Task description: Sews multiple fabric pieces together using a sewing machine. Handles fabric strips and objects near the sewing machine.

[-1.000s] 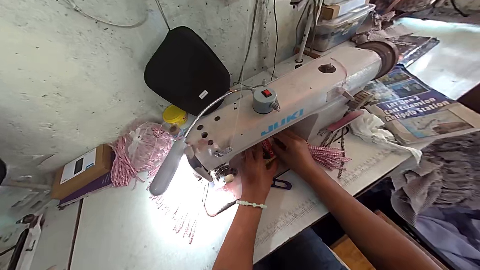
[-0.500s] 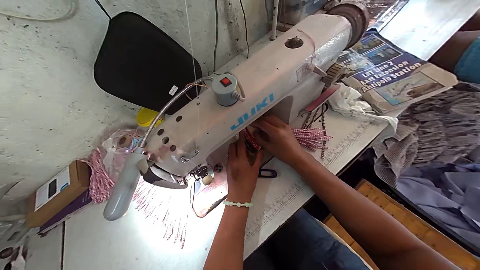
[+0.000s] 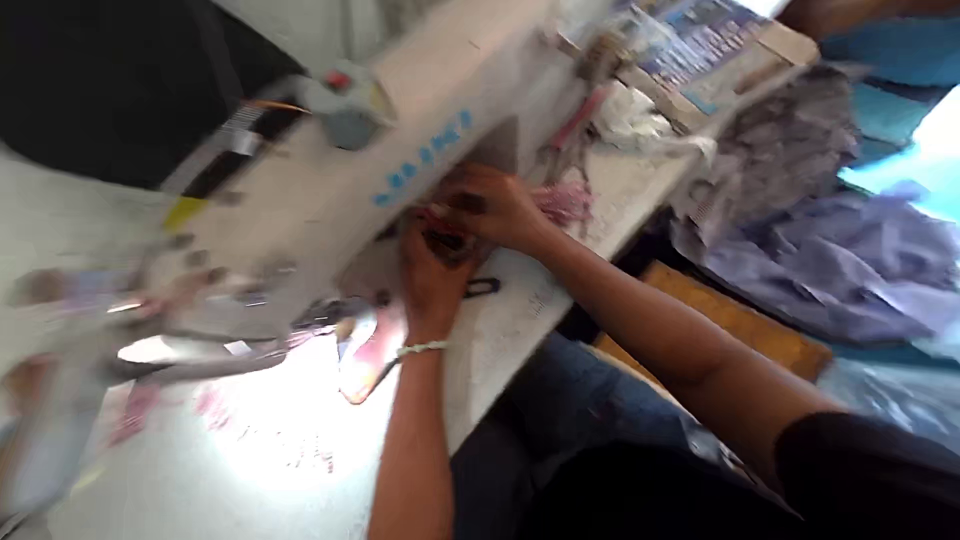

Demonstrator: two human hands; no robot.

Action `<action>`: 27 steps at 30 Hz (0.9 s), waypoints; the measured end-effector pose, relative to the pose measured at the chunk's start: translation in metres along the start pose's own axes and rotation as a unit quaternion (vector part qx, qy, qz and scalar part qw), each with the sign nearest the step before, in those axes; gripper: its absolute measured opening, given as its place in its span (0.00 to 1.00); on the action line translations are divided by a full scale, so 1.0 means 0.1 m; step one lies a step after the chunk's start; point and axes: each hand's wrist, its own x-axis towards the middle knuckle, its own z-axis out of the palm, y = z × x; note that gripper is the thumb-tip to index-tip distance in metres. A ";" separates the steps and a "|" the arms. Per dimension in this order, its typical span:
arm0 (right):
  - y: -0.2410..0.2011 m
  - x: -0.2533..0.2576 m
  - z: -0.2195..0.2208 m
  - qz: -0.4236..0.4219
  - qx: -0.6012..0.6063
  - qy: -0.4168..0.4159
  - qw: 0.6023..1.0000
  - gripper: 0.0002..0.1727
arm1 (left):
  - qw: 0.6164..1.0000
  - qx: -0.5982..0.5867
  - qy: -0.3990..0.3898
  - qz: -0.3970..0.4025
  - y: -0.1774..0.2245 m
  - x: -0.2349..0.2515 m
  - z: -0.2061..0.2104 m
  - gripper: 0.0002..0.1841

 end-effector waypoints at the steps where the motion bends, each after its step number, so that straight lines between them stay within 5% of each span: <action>1: 0.02 0.00 -0.01 0.000 0.009 -0.001 1.000 0.11 | 1.000 -0.013 -0.003 0.001 -0.04 -0.01 0.02 0.47; 8: -0.26 0.16 -0.21 0.011 -0.079 -0.113 0.990 0.14 | 0.999 -0.003 0.023 0.047 -0.11 0.03 0.06 0.69; 14: -0.35 0.12 -0.19 0.040 -0.201 -0.154 0.967 0.13 | 0.998 0.054 0.019 0.005 -0.12 -0.01 0.07 0.64; 21: -0.29 0.00 -0.18 0.032 -0.149 -0.112 0.982 0.22 | 0.997 0.061 0.036 0.004 -0.02 -0.03 0.12 0.64; 27: -0.28 -0.07 -0.13 0.017 -0.175 -0.067 0.982 0.13 | 0.997 0.036 0.062 -0.010 0.02 -0.01 0.15 0.68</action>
